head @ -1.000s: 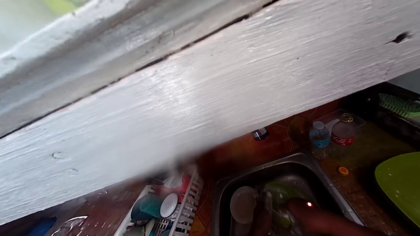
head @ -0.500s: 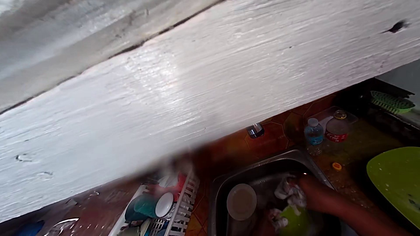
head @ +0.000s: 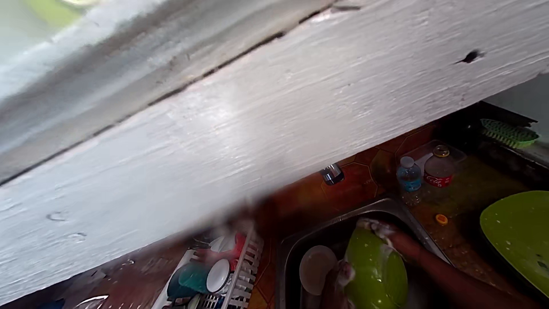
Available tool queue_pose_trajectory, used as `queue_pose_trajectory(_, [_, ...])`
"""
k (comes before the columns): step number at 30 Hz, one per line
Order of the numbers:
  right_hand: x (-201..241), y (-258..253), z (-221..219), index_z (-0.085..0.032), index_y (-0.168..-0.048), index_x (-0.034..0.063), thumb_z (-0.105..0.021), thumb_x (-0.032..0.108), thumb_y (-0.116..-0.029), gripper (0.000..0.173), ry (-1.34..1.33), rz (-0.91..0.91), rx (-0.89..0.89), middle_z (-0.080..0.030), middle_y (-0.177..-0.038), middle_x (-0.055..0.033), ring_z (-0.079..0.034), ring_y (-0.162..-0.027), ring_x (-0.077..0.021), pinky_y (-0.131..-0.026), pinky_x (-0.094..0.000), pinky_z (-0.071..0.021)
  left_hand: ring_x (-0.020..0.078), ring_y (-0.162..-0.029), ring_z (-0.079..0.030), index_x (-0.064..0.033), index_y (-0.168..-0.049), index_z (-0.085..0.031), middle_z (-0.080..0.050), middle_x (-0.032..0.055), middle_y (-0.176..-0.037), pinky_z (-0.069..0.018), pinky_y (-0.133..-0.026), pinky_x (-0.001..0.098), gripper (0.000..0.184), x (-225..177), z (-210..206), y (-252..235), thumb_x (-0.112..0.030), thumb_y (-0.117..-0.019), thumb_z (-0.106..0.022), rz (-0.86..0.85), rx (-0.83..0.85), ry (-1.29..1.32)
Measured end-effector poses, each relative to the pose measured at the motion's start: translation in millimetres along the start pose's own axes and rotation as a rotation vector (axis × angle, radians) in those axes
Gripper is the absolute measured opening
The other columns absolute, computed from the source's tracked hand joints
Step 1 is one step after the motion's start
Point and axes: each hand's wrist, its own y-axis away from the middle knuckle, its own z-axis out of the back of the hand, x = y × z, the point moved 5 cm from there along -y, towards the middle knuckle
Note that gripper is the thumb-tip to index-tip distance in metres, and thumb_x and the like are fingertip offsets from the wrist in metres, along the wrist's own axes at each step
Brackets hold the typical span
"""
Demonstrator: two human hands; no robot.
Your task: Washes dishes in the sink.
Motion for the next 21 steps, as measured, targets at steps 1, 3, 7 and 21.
queue_pose_trajectory(1, [-12.5, 1.1, 1.3, -0.061, -0.138, 0.0056, -0.045, 0.020, -0.1079, 0.037, -0.084, -0.034, -0.060, -0.064, -0.138, -0.0074, -0.059, -0.128, -0.0119, -0.111, -0.0316, -0.0462, 0.0178, -0.086, -0.073, -0.0036, -0.108, -0.066, -0.075, 0.0083, -0.093, -0.0618, -0.081, 0.0387, 0.027, -4.5, 3.8, -1.8, -0.026, -0.0934, -0.068, -0.016, -0.029, 0.097])
queue_pose_trajectory(3, [-30.5, 14.6, -6.5, -0.055, -0.142, 0.0017, -0.043, 0.019, -0.1096, 0.039, -0.170, -0.084, -0.215, -0.061, -0.140, -0.0133, -0.057, -0.128, -0.0166, -0.110, -0.0346, -0.0464, 0.0209, -0.088, -0.074, -0.0046, -0.113, -0.064, -0.075, 0.0110, -0.095, -0.0627, -0.080, 0.0406, 0.029, -8.7, 11.9, -7.8, -0.028, -0.0954, -0.065, -0.035, -0.071, 0.268])
queue_pose_trajectory(7, [-20.5, 44.0, -40.3, -0.047, -0.145, -0.0104, -0.044, 0.009, -0.1043, 0.045, -0.127, 0.065, -0.446, -0.055, -0.143, -0.0258, -0.055, -0.131, -0.0212, -0.112, -0.0310, -0.0427, 0.0159, -0.088, -0.072, -0.0099, -0.114, -0.056, -0.071, 0.0054, -0.095, -0.0616, -0.075, 0.0346, 0.027, -7.4, 14.3, -13.3, -0.024, -0.1111, -0.033, -0.082, -0.259, 0.466])
queue_pose_trajectory(21, [49.0, 44.0, -81.9, -0.078, -0.104, 0.0025, -0.069, 0.021, -0.0831, 0.030, 0.816, 0.580, -0.296, -0.071, -0.122, -0.0230, -0.066, -0.117, -0.0453, -0.095, -0.0642, -0.0525, 0.0024, -0.077, -0.062, 0.0002, -0.119, -0.054, -0.063, 0.0006, -0.090, -0.0537, -0.071, 0.0201, 0.027, 8.7, -31.0, 6.7, -0.011, -0.1099, -0.031, 0.084, -0.184, -0.182])
